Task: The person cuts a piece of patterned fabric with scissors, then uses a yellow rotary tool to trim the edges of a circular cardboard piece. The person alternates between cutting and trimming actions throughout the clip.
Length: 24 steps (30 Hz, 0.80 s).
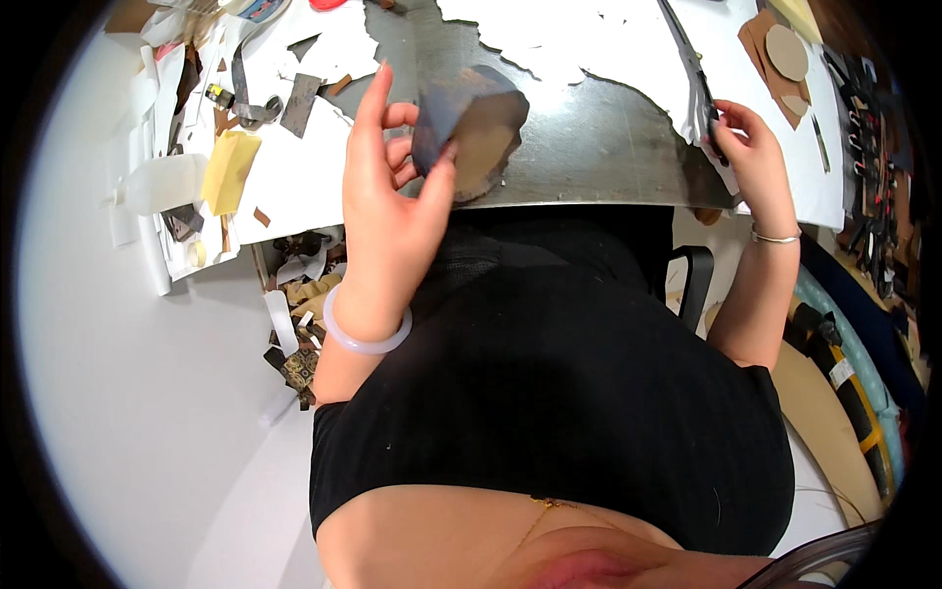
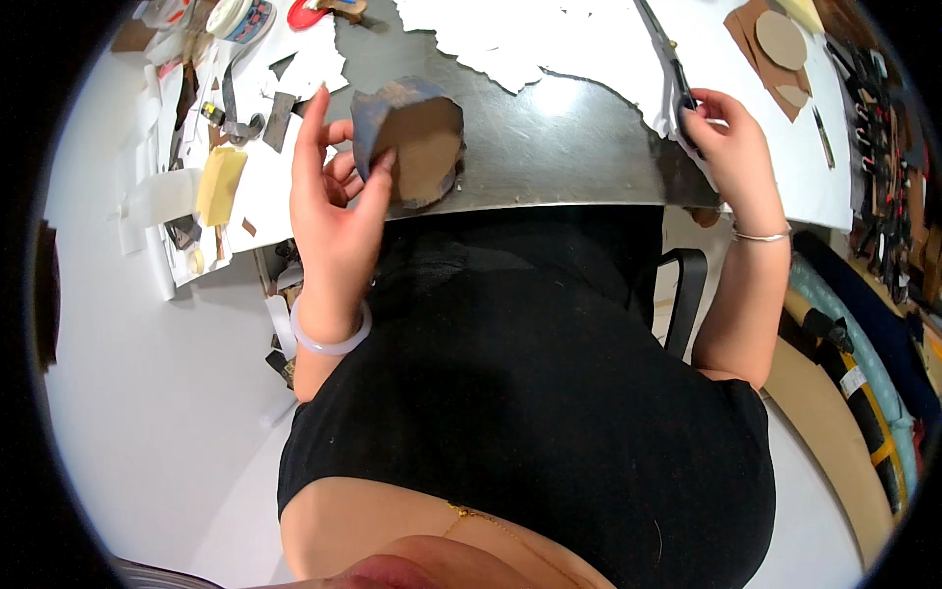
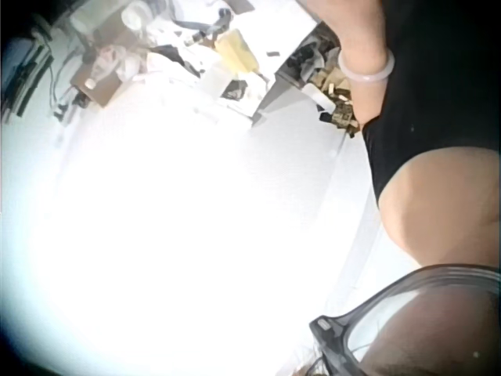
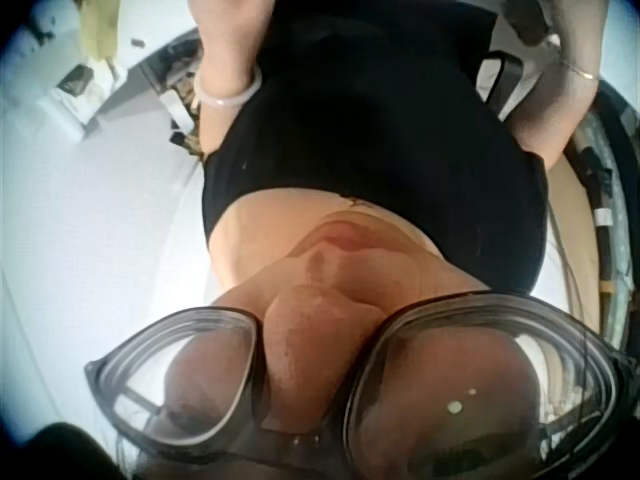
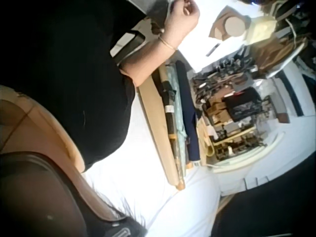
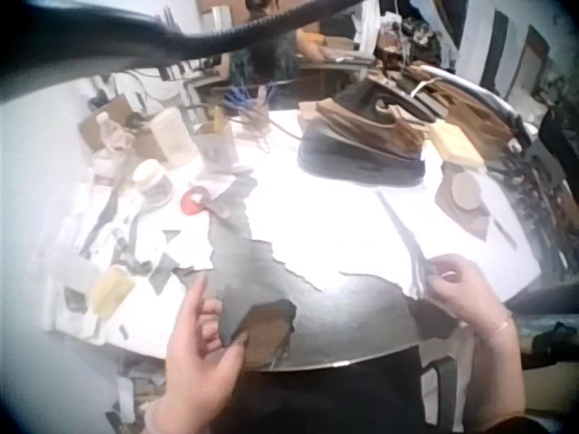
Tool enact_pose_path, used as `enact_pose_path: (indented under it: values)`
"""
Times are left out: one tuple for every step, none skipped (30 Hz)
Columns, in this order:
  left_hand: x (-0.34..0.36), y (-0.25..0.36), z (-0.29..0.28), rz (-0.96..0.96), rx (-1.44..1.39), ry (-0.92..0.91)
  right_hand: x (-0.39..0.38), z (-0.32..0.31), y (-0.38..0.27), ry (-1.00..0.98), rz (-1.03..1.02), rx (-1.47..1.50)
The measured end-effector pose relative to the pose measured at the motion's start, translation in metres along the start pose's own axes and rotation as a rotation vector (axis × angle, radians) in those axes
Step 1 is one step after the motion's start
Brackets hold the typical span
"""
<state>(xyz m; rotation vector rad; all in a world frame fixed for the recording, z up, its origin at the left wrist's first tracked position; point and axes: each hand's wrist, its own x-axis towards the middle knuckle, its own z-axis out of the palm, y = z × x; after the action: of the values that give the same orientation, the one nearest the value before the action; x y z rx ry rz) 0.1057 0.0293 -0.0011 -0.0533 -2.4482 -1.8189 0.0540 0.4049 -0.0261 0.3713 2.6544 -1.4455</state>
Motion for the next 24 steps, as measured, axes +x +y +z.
enact_pose_path:
  values:
    - [0.003,-0.006,-0.001,-0.096,-0.173,0.018,0.002,-0.009,0.003,-0.053,0.126,0.149]
    - [0.005,-0.014,-0.002,-0.195,-0.349,0.040,0.001,-0.015,-0.001,-0.111,0.254,0.292]
    - [0.009,-0.019,-0.007,-0.233,-0.479,-0.017,-0.001,-0.016,0.002,-0.169,0.259,0.485]
    - [0.007,-0.018,-0.008,-0.242,-0.527,-0.032,-0.004,-0.014,0.008,-0.228,0.264,0.678]
    - [0.007,-0.015,-0.009,-0.250,-0.581,-0.046,-0.008,-0.013,0.011,-0.286,0.268,0.866]
    - [0.005,-0.015,-0.008,-0.261,-0.632,-0.062,-0.017,-0.009,0.011,-0.334,0.279,1.012]
    - [0.004,-0.018,-0.006,-0.211,-0.637,-0.092,-0.025,-0.004,0.007,-0.372,0.269,1.142]
    - [0.001,-0.023,-0.003,-0.123,-0.572,-0.072,-0.034,0.002,0.003,-0.411,0.261,1.273]
    - [0.000,-0.028,0.001,-0.035,-0.509,-0.062,-0.042,0.007,-0.005,-0.465,0.253,1.369]
    - [-0.001,-0.032,0.004,0.052,-0.446,-0.051,-0.048,0.010,-0.009,-0.482,0.270,1.431]
    - [-0.001,-0.032,0.004,0.119,-0.382,-0.066,-0.055,0.015,-0.012,-0.499,0.271,1.474]
    - [-0.002,-0.031,0.006,0.147,-0.346,-0.054,-0.061,0.019,-0.013,-0.516,0.272,1.516]
    - [-0.005,-0.029,0.008,0.174,-0.310,-0.042,-0.065,0.022,-0.009,-0.638,0.232,1.552]
    - [-0.006,-0.027,0.009,0.205,-0.273,-0.032,-0.071,0.023,-0.013,-0.627,0.198,1.412]
    - [-0.006,-0.027,0.009,0.257,-0.206,-0.011,-0.077,0.024,-0.014,-0.671,0.179,1.367]
    - [-0.005,-0.026,0.009,0.309,-0.140,0.011,-0.083,0.026,-0.015,-0.715,0.160,1.321]
    - [-0.005,-0.026,0.009,0.361,-0.074,0.036,-0.090,0.028,-0.021,-0.659,0.197,1.235]
    - [-0.004,-0.025,0.011,0.385,-0.105,0.067,-0.095,0.027,-0.026,-0.599,0.218,1.096]
    - [-0.004,-0.025,0.014,0.409,-0.137,0.099,-0.098,0.028,-0.030,-0.611,0.159,1.027]
    - [-0.003,-0.024,0.016,0.434,-0.169,0.131,-0.101,0.028,-0.033,-0.622,0.099,0.957]
    - [-0.002,-0.022,0.015,0.457,-0.135,0.133,-0.103,0.029,-0.037,-0.628,0.050,0.899]
    - [0.000,-0.019,0.013,0.480,-0.101,0.136,-0.107,0.023,-0.036,-0.634,0.080,0.856]
    - [0.000,-0.016,0.011,0.501,-0.064,0.144,-0.109,0.018,-0.034,-0.650,0.033,0.781]
    - [0.004,-0.017,0.010,0.575,-0.005,0.169,-0.110,0.014,-0.033,-0.665,-0.012,0.706]
